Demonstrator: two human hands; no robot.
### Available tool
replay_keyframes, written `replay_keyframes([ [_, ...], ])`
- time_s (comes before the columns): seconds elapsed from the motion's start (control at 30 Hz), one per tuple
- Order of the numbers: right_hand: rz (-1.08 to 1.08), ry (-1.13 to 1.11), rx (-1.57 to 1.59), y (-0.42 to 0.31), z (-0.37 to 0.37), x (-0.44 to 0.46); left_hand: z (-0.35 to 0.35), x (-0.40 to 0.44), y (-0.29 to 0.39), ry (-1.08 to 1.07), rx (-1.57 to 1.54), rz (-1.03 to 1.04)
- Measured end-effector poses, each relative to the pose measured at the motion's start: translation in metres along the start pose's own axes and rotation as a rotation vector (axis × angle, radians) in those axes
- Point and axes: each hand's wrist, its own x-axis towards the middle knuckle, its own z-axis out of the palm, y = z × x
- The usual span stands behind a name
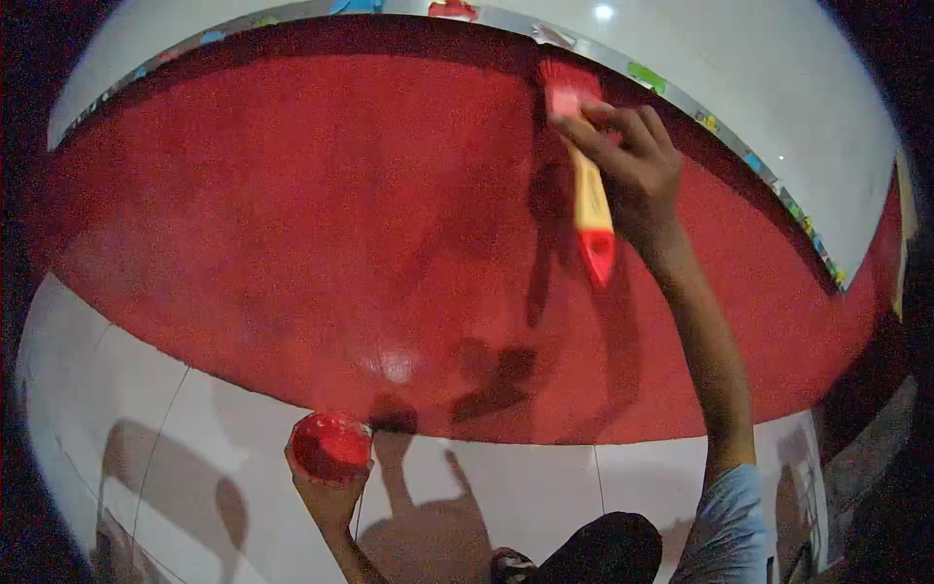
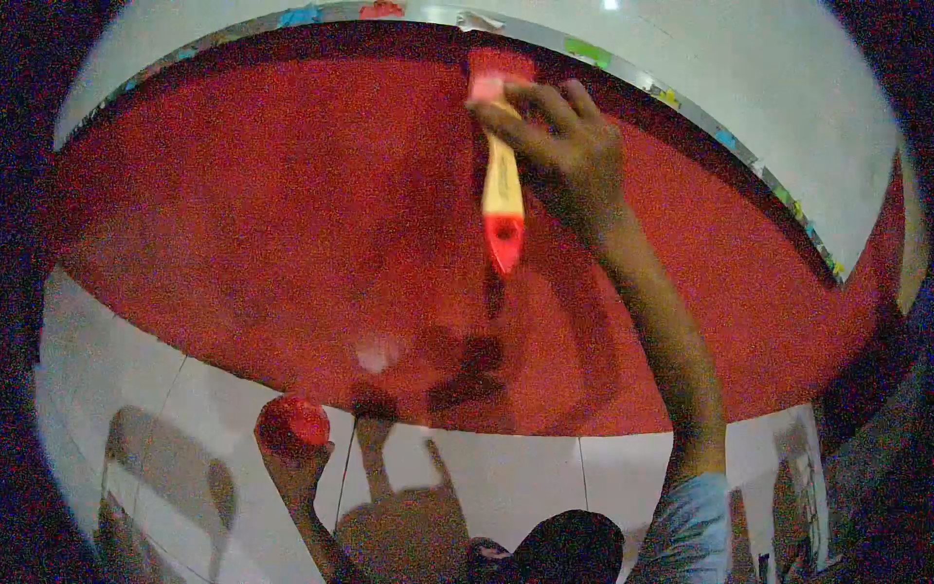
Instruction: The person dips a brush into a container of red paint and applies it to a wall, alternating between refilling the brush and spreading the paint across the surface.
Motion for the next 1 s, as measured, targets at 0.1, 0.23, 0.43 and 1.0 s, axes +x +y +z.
replay_keyframes([
  [0.1, -0.014, -0.029, -0.018, -0.011, 0.022, -0.01, -0.004, 0.002, -0.006, -0.026, -0.026, -0.025],
  [0.23, 0.043, -0.355, 0.23, -0.08, 0.01, -0.076, -0.005, 0.0, -0.009, -0.038, -0.008, -0.005],
  [0.43, 0.376, -0.204, 0.418, -0.075, -0.018, -0.038, -0.01, 0.001, -0.021, -0.025, -0.066, -0.001],
  [1.0, 0.938, -1.273, 1.167, -0.285, 0.024, -0.244, -0.047, -0.013, -0.012, 0.09, 0.357, 0.053],
])
